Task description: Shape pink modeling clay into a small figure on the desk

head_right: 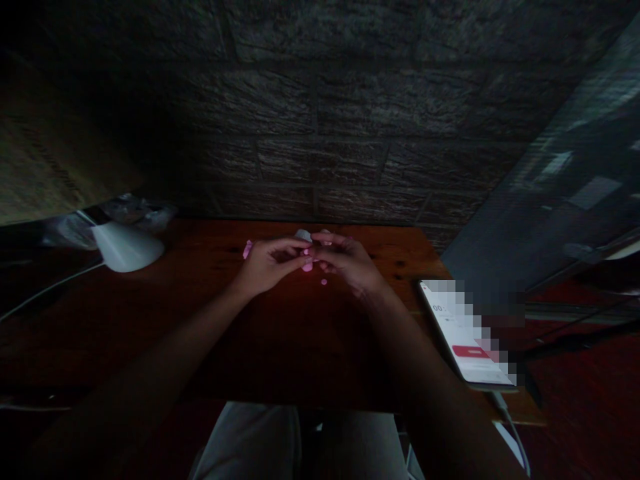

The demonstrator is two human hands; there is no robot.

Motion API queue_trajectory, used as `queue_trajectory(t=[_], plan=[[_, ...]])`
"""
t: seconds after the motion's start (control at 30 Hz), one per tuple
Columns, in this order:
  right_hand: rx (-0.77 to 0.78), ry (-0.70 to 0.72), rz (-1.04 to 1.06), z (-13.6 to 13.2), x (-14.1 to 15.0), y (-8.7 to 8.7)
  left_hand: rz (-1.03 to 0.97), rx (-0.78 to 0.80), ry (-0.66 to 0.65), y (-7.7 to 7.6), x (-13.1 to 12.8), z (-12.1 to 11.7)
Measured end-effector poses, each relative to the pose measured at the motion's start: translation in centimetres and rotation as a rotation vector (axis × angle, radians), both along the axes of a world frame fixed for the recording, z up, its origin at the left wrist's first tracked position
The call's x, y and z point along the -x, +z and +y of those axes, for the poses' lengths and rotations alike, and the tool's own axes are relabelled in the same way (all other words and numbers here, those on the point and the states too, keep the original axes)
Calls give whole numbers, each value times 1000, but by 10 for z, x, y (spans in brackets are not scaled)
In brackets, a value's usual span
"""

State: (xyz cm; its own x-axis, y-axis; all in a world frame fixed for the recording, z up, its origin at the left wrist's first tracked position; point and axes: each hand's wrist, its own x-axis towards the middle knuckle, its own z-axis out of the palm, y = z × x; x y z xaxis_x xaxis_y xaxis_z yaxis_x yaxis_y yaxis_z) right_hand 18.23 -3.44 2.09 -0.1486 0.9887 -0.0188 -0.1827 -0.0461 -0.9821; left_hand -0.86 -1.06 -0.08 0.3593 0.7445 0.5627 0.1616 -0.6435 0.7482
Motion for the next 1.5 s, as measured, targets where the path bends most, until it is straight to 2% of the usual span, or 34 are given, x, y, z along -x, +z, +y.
queue_trajectory(t=[0.1, 0.4, 0.63, 0.87, 1.5], plan=[[2, 5, -1, 1, -1, -1, 2, -20, -5, 1, 0, 0], [-9, 34, 1, -1, 2, 0, -3, -78, 93, 1, -2, -4], [-1, 9, -17, 0, 0, 0, 22, -65, 26, -2, -1, 0], [5, 10, -30, -3, 4, 1, -46, -82, 27, -3, -1, 1], [-16, 83, -20, -2, 7, -4, 52, -142, 53, -3, -5, -3]])
